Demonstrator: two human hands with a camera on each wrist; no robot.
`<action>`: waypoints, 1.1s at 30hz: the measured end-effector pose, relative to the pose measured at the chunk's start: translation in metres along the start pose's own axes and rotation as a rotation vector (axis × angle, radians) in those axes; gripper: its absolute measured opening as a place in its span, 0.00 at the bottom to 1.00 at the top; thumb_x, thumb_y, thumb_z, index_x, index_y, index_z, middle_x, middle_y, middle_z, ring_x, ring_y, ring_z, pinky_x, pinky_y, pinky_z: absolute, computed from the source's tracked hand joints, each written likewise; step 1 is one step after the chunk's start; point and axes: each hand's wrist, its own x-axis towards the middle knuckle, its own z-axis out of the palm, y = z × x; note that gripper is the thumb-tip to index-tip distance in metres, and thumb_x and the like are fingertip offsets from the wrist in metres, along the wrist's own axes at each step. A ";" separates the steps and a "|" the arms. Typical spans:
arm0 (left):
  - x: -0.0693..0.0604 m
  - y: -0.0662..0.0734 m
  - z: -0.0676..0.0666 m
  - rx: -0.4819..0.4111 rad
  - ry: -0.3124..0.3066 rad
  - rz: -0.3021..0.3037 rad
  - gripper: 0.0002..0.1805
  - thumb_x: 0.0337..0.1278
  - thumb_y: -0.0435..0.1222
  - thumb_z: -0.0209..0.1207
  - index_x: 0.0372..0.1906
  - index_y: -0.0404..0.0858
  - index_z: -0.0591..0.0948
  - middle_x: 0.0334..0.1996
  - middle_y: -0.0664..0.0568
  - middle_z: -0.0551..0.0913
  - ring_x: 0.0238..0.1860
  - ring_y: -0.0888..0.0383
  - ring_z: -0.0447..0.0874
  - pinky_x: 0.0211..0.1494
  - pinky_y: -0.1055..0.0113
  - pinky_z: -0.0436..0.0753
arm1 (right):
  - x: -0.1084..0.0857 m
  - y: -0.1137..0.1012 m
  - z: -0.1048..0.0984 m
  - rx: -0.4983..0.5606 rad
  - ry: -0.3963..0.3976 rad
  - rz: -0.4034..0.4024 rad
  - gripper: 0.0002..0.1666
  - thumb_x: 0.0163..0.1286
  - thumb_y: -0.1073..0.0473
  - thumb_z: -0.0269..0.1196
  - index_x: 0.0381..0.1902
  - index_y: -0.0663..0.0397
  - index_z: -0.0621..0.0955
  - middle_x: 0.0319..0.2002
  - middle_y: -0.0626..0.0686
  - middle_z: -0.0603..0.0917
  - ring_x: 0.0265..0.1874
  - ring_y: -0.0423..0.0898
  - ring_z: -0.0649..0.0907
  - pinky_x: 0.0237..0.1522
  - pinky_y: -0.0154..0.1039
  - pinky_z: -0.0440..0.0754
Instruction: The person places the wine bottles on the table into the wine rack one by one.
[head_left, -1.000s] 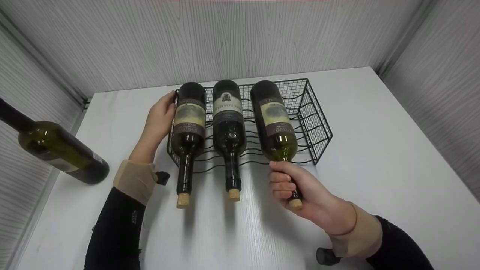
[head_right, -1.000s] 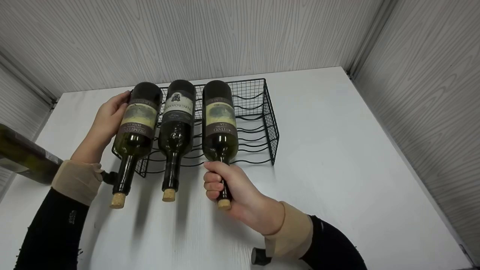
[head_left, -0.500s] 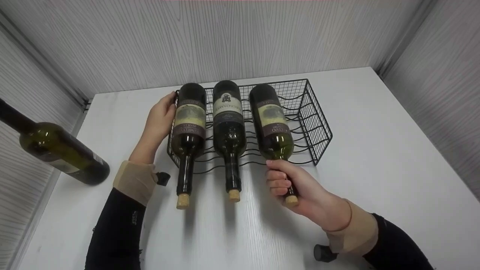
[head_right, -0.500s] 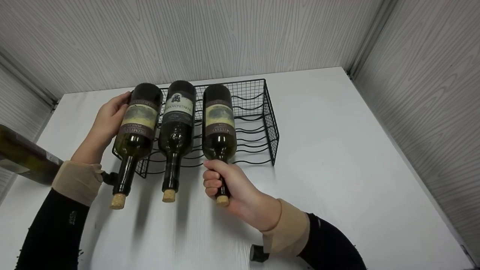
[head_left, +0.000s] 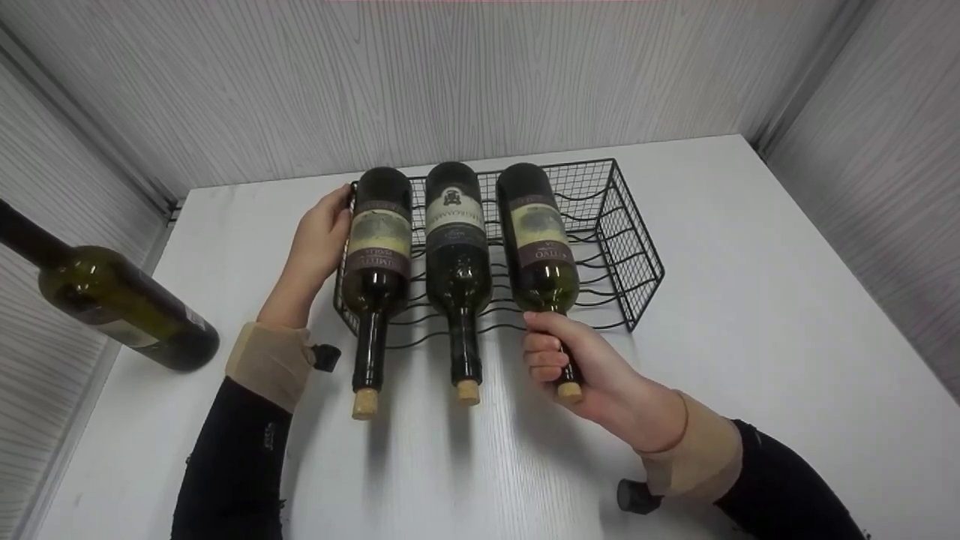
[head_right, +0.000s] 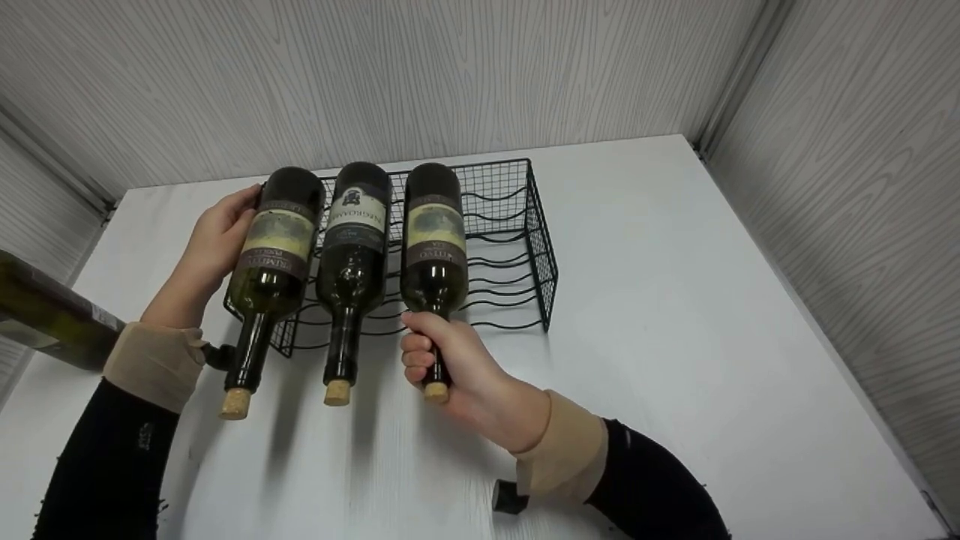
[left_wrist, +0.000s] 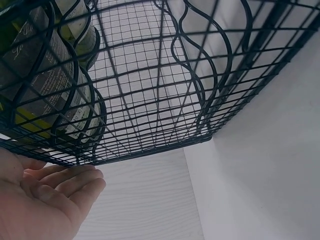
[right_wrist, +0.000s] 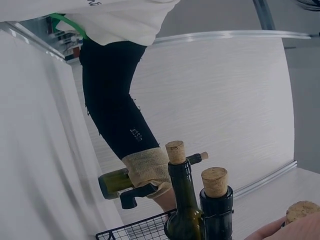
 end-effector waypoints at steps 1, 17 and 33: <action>0.000 0.000 0.000 -0.002 0.000 0.000 0.29 0.85 0.33 0.39 0.82 0.27 0.58 0.81 0.32 0.64 0.84 0.39 0.60 0.89 0.49 0.58 | 0.001 0.000 0.000 -0.003 0.003 -0.002 0.07 0.86 0.60 0.45 0.42 0.50 0.63 0.15 0.42 0.69 0.11 0.33 0.70 0.15 0.21 0.69; -0.001 -0.001 0.001 0.004 -0.009 -0.022 0.29 0.86 0.34 0.39 0.83 0.30 0.57 0.81 0.34 0.63 0.84 0.40 0.59 0.89 0.49 0.58 | 0.016 0.001 0.004 -0.046 0.054 -0.053 0.08 0.86 0.61 0.46 0.41 0.50 0.63 0.15 0.42 0.66 0.11 0.32 0.68 0.14 0.21 0.68; -0.001 0.000 0.000 -0.002 -0.004 -0.018 0.29 0.86 0.34 0.39 0.83 0.30 0.57 0.81 0.34 0.63 0.84 0.40 0.58 0.89 0.49 0.57 | 0.021 0.006 0.006 -0.152 0.093 -0.086 0.07 0.85 0.61 0.48 0.42 0.51 0.63 0.15 0.41 0.66 0.10 0.32 0.68 0.15 0.21 0.67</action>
